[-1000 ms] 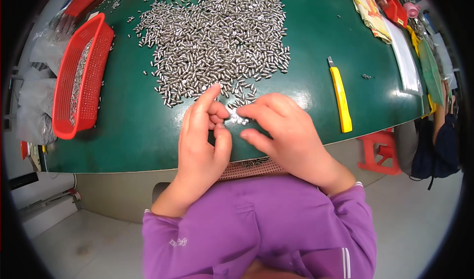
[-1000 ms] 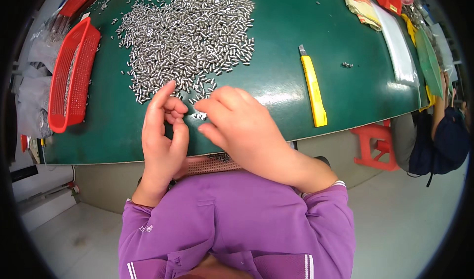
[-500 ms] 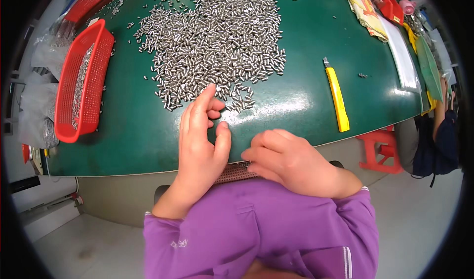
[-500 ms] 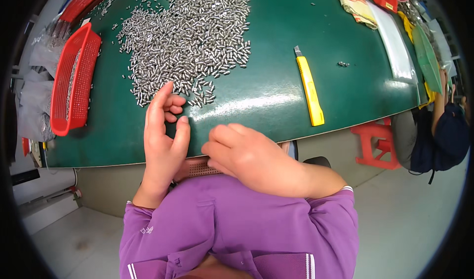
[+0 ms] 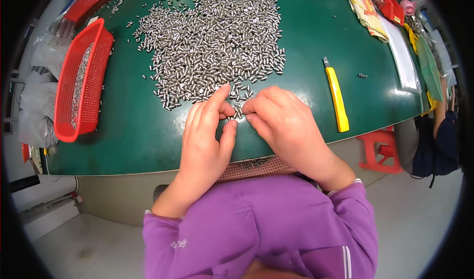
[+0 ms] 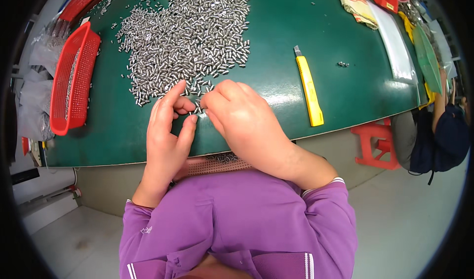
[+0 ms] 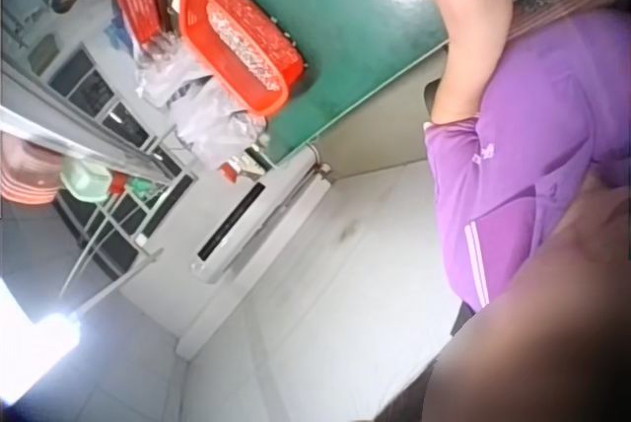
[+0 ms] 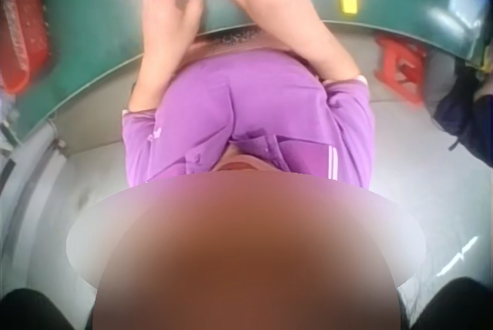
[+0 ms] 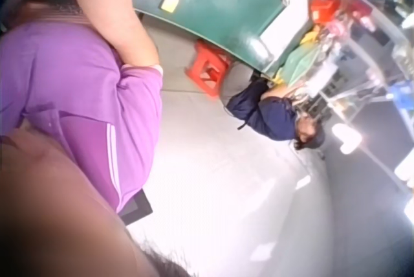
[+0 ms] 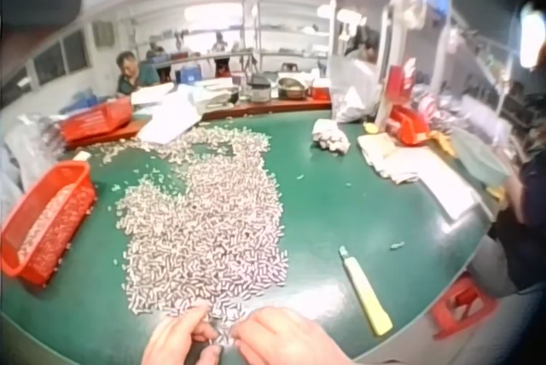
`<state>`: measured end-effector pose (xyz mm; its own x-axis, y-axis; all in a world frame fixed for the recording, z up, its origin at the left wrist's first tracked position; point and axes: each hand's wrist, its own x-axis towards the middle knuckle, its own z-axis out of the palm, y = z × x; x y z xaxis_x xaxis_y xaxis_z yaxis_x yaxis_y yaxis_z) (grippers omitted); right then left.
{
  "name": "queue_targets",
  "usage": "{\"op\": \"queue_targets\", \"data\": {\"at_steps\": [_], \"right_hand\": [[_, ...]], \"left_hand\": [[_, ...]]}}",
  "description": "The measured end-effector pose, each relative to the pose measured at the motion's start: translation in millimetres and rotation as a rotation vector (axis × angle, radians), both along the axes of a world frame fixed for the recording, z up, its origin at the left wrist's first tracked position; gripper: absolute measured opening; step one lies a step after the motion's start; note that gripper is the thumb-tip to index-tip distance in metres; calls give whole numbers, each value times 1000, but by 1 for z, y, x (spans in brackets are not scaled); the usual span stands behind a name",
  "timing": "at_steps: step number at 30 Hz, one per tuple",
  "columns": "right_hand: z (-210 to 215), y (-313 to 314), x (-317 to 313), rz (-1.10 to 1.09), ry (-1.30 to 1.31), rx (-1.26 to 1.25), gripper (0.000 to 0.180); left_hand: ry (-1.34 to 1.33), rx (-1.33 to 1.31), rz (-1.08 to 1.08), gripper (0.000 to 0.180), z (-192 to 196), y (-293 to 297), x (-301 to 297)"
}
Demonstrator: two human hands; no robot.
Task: Manually sorting and inspecting small silver metal pins or components on a workbench.
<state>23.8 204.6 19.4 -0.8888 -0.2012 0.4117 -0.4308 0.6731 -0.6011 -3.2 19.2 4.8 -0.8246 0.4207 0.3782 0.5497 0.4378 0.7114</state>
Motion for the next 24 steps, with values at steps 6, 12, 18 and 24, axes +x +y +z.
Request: {"op": "queue_targets", "data": {"at_steps": [6, 12, 18, 24], "right_hand": [[0, -2, 4, -17, -10, 2, 17], [2, -5, 3, -80, -8, 1, 16], [1, -7, -3, -41, 8, 42, 18], [1, -6, -4, -17, 21, 56, 14]], "left_hand": [[4, 7, -10, 66, -1, -1, -1], [17, 20, -40, 65, -2, -2, -2], [4, 5, -10, 68, 0, -1, -1], [-15, 24, 6, 68, 1, -2, 1]]}}
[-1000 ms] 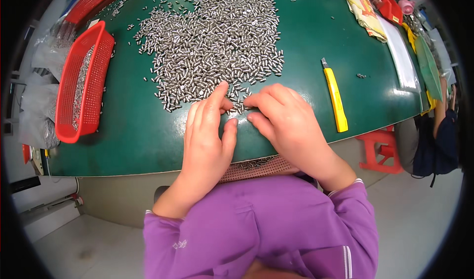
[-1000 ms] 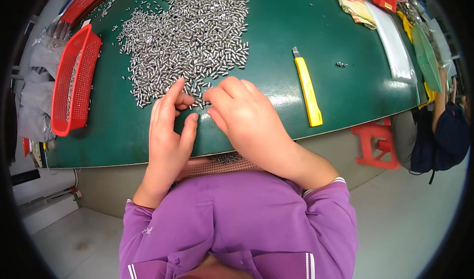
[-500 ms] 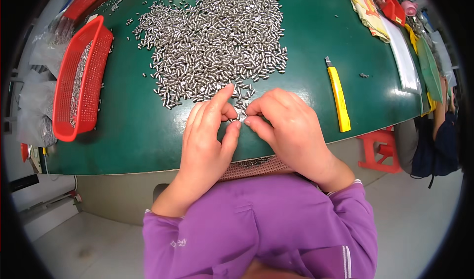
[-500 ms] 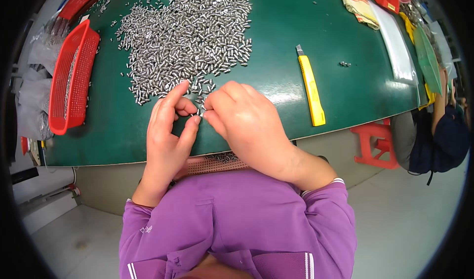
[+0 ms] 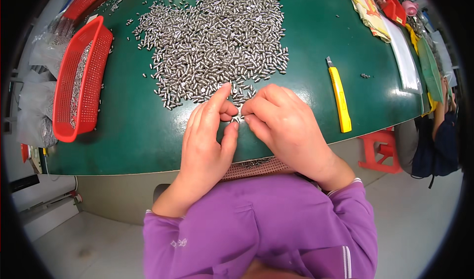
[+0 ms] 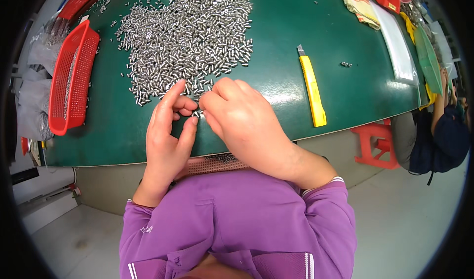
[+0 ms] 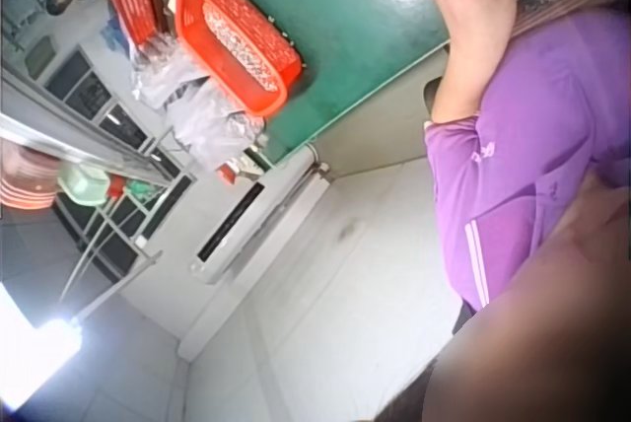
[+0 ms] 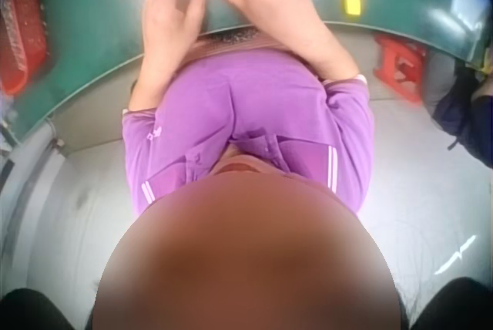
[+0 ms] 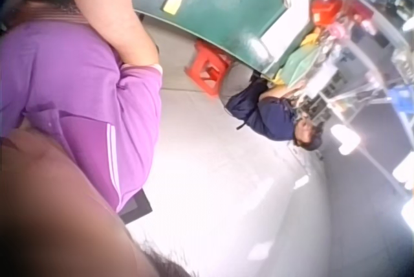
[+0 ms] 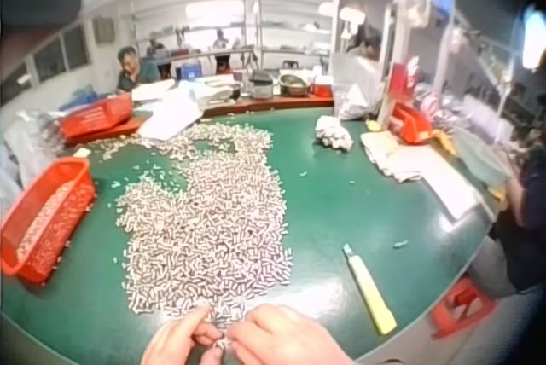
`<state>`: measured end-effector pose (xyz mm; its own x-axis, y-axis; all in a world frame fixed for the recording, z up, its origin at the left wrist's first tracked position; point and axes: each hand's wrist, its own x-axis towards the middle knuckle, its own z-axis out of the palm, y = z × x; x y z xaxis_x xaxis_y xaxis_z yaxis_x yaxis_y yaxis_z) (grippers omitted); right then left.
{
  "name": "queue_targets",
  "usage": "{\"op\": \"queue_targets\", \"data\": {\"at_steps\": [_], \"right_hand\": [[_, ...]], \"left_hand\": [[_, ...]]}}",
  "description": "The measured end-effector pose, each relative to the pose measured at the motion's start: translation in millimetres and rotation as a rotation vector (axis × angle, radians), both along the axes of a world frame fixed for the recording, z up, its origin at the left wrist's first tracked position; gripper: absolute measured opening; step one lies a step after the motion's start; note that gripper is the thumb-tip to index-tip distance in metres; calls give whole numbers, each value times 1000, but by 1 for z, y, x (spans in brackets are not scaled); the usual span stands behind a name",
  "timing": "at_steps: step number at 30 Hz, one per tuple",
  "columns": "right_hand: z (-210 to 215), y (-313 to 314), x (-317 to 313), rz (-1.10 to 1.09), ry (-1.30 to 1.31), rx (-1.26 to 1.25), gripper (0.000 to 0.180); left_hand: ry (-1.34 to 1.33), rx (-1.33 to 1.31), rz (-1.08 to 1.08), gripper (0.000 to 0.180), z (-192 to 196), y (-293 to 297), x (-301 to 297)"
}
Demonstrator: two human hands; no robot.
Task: Manually sorting and inspecting small silver metal pins or components on a workbench.
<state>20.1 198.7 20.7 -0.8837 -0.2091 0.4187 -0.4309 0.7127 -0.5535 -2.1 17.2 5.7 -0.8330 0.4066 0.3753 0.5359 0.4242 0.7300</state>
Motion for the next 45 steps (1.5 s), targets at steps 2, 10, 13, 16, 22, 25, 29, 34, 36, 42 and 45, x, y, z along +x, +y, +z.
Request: {"op": "queue_targets", "data": {"at_steps": [2, 10, 13, 16, 22, 25, 29, 34, 36, 42, 45], "right_hand": [[0, 2, 0, 13, -4, -3, 13], [0, 3, 4, 39, -24, -27, 15], [-1, 2, 5, 34, -8, -54, 16], [-2, 3, 5, 34, -6, -56, 16], [-2, 3, 6, 34, -22, -67, 20], [3, 3, 6, 59, -40, -75, 21], [1, 1, 6, 53, -41, -72, 20], [1, 0, 6, 56, -32, -73, 19], [1, -1, 6, 55, -24, -75, 19], [-1, -3, 4, 59, 0, -73, 17], [-2, -2, 4, 60, 8, -75, 17]], "left_hand": [[12, -10, -10, 67, 0, 0, -1], [40, -25, -23, 63, -2, 0, -2], [36, -25, -16, 64, -1, 0, -1], [24, -35, -26, 64, -1, 0, -1], [22, -15, -57, 68, 0, -2, -2], [15, -14, -69, 69, 1, -2, -2], [18, -17, -51, 74, 1, -2, 0], [-35, 28, -30, 81, 0, -2, 1], [-50, 37, -20, 83, 0, -1, 1], [-30, 51, 5, 81, -1, 2, 0], [24, 17, 20, 79, -2, 3, -1]]}}
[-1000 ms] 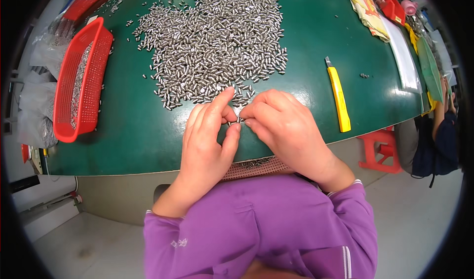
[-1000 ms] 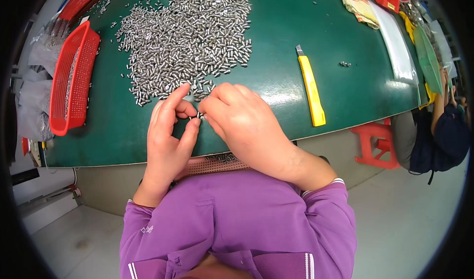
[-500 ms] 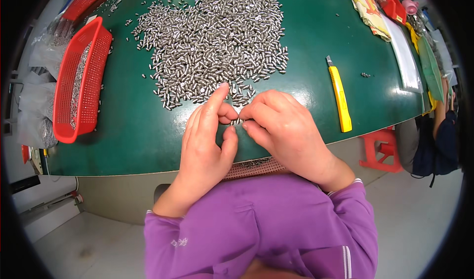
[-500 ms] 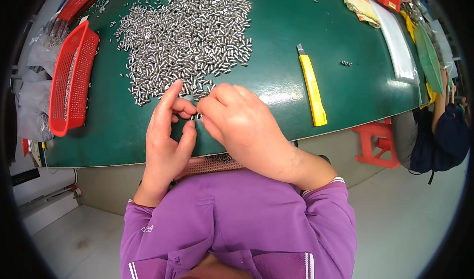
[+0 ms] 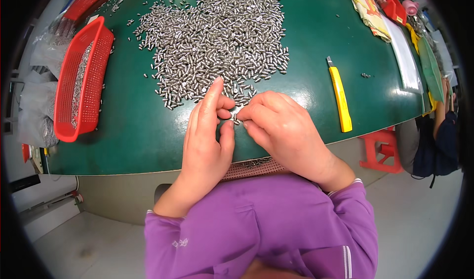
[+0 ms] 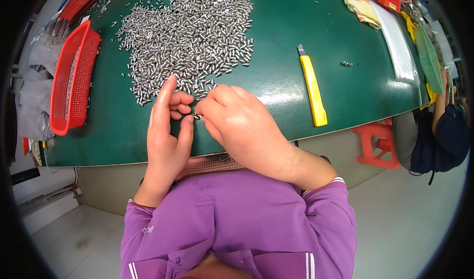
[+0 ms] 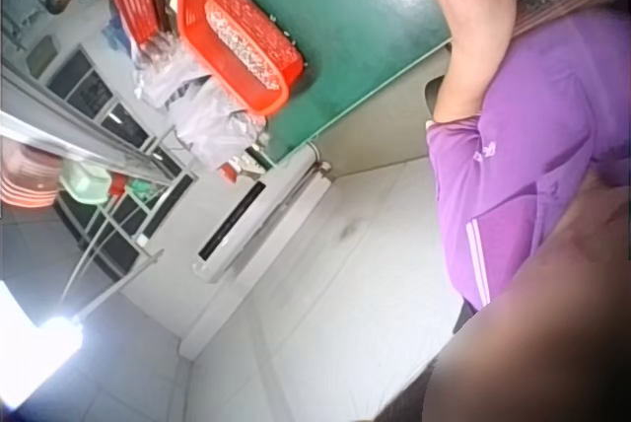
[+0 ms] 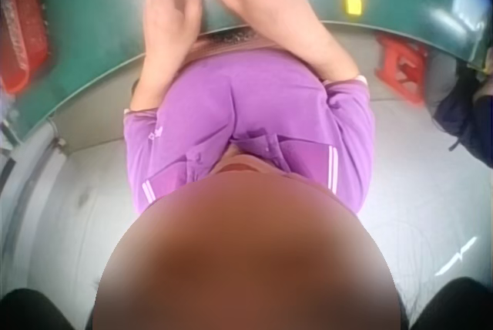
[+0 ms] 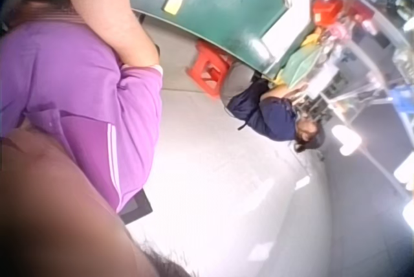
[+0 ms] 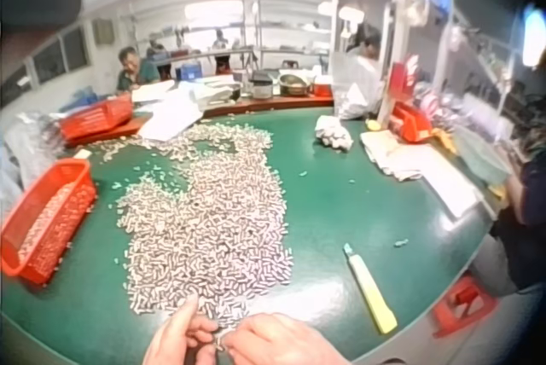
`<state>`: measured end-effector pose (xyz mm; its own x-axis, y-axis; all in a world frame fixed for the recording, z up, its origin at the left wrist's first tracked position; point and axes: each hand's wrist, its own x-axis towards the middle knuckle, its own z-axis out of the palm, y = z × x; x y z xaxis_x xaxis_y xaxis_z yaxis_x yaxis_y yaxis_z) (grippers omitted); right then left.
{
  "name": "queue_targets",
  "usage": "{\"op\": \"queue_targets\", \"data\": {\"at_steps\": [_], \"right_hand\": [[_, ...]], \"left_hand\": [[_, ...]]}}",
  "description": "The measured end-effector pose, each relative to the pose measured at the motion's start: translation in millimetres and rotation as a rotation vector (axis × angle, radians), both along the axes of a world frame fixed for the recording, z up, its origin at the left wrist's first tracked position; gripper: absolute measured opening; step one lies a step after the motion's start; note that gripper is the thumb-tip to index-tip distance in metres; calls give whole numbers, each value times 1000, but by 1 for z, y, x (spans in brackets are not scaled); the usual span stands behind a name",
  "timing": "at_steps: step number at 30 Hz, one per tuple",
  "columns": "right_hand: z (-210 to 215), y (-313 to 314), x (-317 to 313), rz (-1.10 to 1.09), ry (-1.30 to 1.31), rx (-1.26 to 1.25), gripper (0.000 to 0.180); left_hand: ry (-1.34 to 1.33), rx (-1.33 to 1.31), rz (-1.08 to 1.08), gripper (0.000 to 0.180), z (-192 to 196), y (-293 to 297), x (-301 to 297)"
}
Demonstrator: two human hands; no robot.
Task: Manually sorting and inspecting small silver metal pins or components on a workbench.
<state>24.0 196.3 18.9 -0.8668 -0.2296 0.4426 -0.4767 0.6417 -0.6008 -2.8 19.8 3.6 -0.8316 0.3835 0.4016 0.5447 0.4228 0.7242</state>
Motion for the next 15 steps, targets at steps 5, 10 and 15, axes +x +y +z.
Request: {"op": "queue_targets", "data": {"at_steps": [5, 10, 15], "right_hand": [[0, 1, -1, 1, 4, -6, 17], [-2, 1, -1, 2, 5, -1, 17], [-1, 2, 0, 5, 9, -8, 17]], "left_hand": [[9, -41, -12, 78, -1, -3, 1], [-13, -48, -31, 78, 1, -4, 1], [-48, -35, -57, 82, 4, -3, 4]]}}
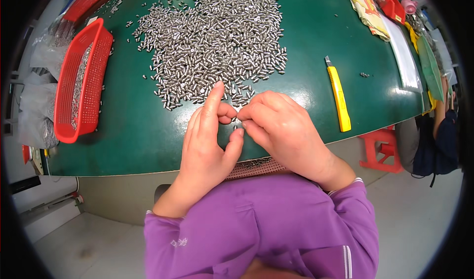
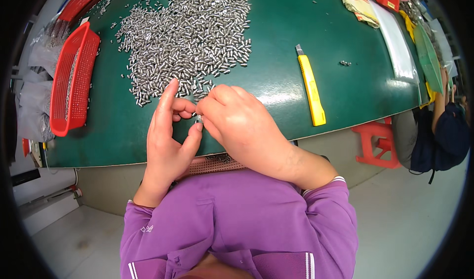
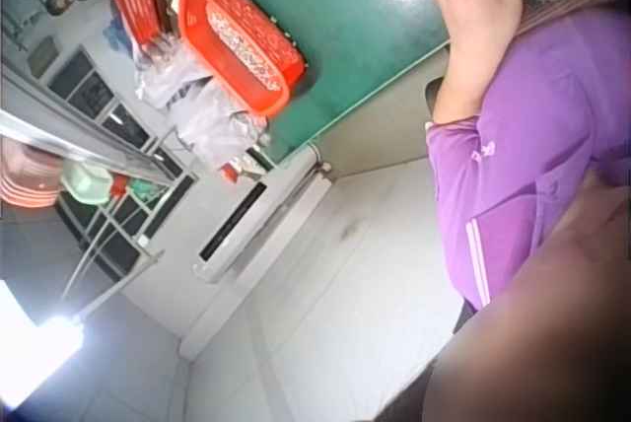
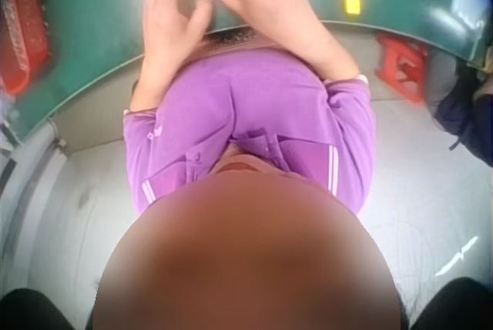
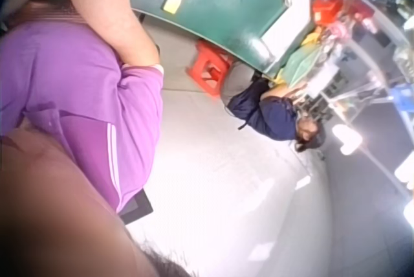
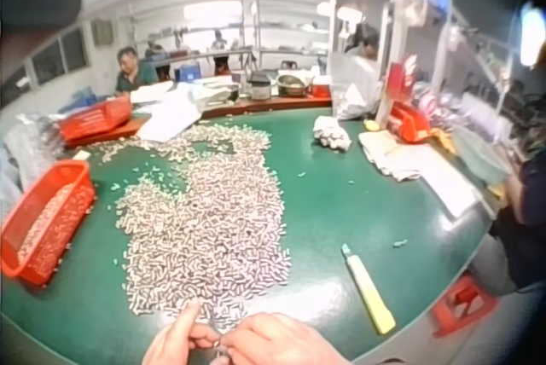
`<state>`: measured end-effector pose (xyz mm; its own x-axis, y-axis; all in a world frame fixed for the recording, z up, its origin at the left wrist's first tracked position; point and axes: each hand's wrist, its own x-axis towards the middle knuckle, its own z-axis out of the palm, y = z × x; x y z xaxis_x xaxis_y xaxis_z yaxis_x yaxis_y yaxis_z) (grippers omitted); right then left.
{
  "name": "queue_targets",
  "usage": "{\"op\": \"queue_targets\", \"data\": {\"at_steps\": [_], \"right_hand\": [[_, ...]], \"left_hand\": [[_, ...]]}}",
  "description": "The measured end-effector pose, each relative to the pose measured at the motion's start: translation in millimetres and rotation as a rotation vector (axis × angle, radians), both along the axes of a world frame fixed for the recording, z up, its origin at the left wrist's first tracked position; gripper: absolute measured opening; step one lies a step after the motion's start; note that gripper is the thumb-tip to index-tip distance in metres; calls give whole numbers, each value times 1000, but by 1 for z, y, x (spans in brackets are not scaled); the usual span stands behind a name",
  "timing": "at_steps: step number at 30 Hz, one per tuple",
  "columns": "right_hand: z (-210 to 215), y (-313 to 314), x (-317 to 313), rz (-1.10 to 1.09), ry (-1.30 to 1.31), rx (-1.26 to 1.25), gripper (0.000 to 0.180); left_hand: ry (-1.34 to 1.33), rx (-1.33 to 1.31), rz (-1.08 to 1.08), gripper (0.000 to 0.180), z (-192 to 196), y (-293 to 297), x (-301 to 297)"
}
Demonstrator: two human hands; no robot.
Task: Manually sorting and inspecting small silver metal pins or components on a workbench.
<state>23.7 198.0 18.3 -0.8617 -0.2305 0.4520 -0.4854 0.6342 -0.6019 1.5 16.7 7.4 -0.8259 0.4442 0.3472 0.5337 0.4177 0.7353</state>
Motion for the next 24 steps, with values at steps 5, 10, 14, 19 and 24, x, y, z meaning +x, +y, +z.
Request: {"op": "queue_targets", "data": {"at_steps": [5, 10, 14, 19, 24], "right_hand": [[0, -2, -1, -9, 13, 10, 17], [4, -3, 1, -32, -77, 63, 23], [4, -4, -1, -15, -83, 48, 23], [3, -6, -2, -37, -74, 61, 22], [4, -6, -1, -10, -66, 49, 20]], "left_hand": [[11, 12, 5, 85, -4, -1, -2], [-26, 64, 8, 86, -2, -1, -1], [-36, 74, 26, 88, -4, -2, -2], [-49, 125, 23, 88, -7, -1, -2], [-39, 106, 38, 88, -6, -2, -3]]}}
